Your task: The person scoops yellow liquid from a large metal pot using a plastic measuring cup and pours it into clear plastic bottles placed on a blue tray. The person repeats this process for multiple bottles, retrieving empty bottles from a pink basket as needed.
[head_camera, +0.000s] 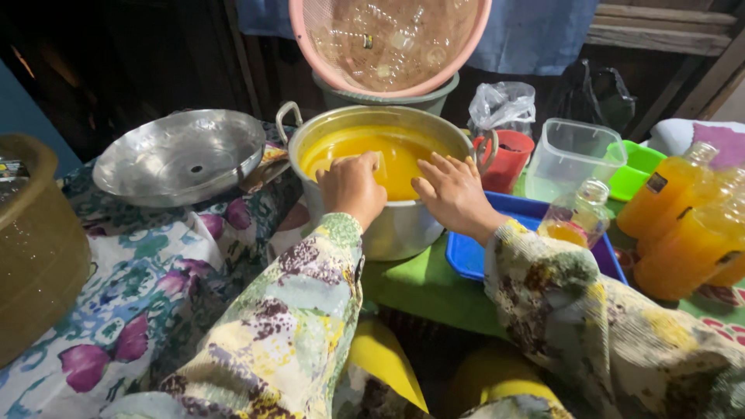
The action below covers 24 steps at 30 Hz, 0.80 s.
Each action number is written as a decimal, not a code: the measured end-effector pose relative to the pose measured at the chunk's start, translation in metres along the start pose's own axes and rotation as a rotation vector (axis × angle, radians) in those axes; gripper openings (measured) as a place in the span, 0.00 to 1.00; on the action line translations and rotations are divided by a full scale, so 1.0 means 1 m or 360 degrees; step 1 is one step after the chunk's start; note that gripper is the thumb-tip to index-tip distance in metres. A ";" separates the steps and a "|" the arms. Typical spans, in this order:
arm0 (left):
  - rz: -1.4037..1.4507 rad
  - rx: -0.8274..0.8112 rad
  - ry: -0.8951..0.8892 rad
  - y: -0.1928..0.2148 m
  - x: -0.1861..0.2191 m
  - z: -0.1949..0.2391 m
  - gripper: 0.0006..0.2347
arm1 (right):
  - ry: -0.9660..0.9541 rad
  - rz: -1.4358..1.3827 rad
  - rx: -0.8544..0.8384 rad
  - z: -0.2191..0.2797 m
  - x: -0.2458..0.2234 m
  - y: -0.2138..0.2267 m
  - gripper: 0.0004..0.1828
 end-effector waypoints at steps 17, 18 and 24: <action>0.0468 -0.0090 0.0334 0.002 -0.038 -0.012 0.16 | 0.0025 -0.0100 0.0045 0.024 -0.035 0.042 0.28; 0.0509 -0.0093 0.0357 0.002 -0.040 -0.013 0.15 | 0.0030 -0.0097 0.0010 0.024 -0.037 0.046 0.28; 0.0820 -0.0095 0.0580 -0.003 -0.041 -0.024 0.14 | -0.0179 -0.0376 -0.0378 0.009 -0.041 0.070 0.34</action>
Point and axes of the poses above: each hand's wrist, its own z-axis away from the middle knuckle, its own y-axis out of the back of the hand, x = y × z, the point moved 5 cm from there along -z, towards the middle knuckle, and after that the axes turned 9 degrees about -y, right-handed, at the moved point
